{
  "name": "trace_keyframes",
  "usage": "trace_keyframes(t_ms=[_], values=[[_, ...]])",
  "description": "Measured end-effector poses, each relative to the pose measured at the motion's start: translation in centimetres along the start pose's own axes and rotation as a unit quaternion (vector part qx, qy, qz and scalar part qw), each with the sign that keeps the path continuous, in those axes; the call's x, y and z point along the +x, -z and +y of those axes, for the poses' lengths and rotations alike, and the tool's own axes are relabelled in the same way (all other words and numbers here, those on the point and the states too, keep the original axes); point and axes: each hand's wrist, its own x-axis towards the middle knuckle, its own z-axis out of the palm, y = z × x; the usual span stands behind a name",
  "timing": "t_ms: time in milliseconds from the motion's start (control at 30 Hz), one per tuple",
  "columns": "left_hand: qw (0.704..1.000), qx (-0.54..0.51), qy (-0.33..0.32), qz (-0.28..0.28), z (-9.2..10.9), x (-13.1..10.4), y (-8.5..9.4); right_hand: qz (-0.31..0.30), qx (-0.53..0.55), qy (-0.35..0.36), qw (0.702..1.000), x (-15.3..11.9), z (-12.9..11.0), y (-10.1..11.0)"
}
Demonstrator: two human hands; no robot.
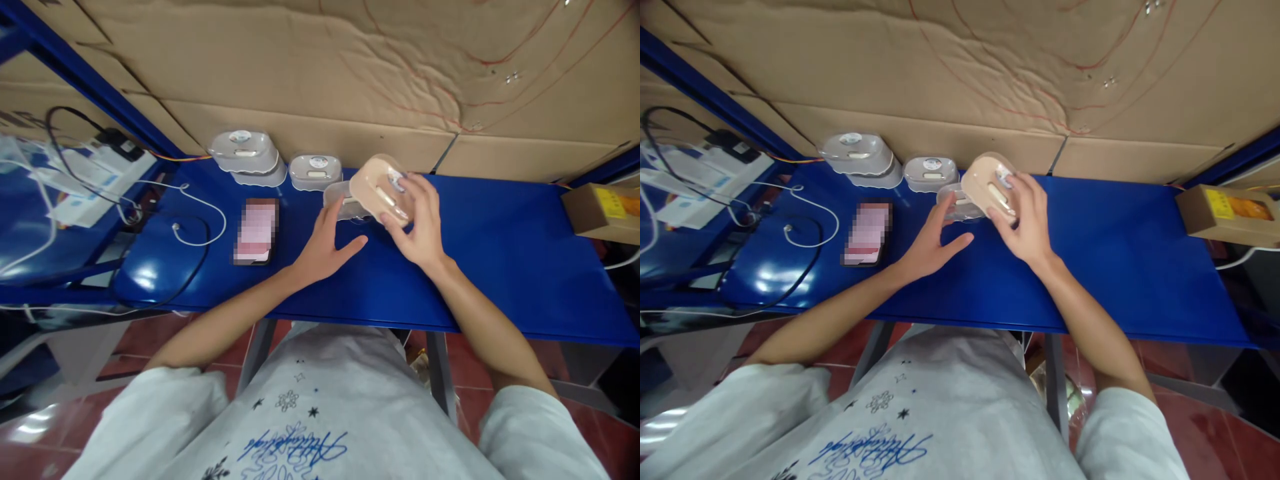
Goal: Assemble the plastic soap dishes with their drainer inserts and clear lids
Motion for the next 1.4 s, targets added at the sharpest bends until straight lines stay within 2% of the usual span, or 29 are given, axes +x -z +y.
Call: trace_keyframes(t_ms=[33, 100, 167, 300, 400, 467, 567, 700, 767, 867, 1000, 1133, 1200, 1267, 1400], values=[[1.0, 0.003, 0.003, 0.014, 0.0, -0.8, 0.2, -0.016, 0.0, 0.015, 1.0, -0.3, -1.0, 0.1], [0.996, 0.073, 0.0, 0.051, -0.2, -1.7, 0.7, -0.03, 0.002, 0.03, 0.999, -0.8, -2.4, 0.2], [0.989, 0.14, -0.003, 0.042, -0.5, -1.3, 0.9, -0.014, 0.01, 0.028, 0.999, -0.9, -2.6, 0.1], [0.98, 0.194, -0.04, -0.023, 0.1, 1.1, 0.3, 0.045, 0.008, -0.009, 0.999, -0.4, 0.1, -1.0], [0.974, 0.199, -0.1, -0.051, 2.0, 2.8, -0.9, 0.086, -0.001, -0.043, 0.995, 0.0, 3.1, -2.2], [0.971, 0.203, -0.111, -0.06, 3.4, 3.8, -2.0, 0.113, -0.001, -0.065, 0.991, 0.0, 4.8, -2.8], [0.972, 0.223, -0.055, -0.06, 4.7, 5.4, -3.6, 0.134, 0.005, -0.099, 0.986, 0.0, 6.4, -3.5], [0.965, 0.255, 0.005, -0.06, 4.9, 6.9, -4.7, 0.138, 0.043, -0.127, 0.981, 0.0, 7.2, -4.1], [0.964, 0.258, 0.028, -0.058, 4.5, 7.0, -4.3, 0.139, 0.067, -0.126, 0.98, 0.0, 7.1, -4.4], [0.968, 0.239, 0.055, -0.059, 3.5, 6.5, -2.8, 0.134, 0.092, -0.121, 0.979, 0.0, 6.6, -4.6], [0.973, 0.217, 0.038, -0.072, 1.3, 5.7, -0.2, 0.115, 0.087, -0.117, 0.983, 0.0, 5.8, -4.5], [0.982, 0.142, 0.006, -0.121, -1.8, 5.4, 1.7, 0.099, 0.092, -0.097, 0.986, -0.1, 5.4, -4.5], [0.985, 0.106, -0.019, -0.134, -3.3, 5.5, 2.4, 0.087, 0.108, -0.089, 0.986, -0.2, 5.4, -4.7], [0.988, 0.091, -0.039, -0.116, -4.6, 5.7, 2.8, 0.071, 0.123, -0.085, 0.986, -0.3, 5.5, -4.9], [0.991, 0.078, -0.04, -0.099, -5.5, 5.8, 2.9, 0.066, 0.146, -0.077, 0.984, -0.4, 5.5, -5.3]])
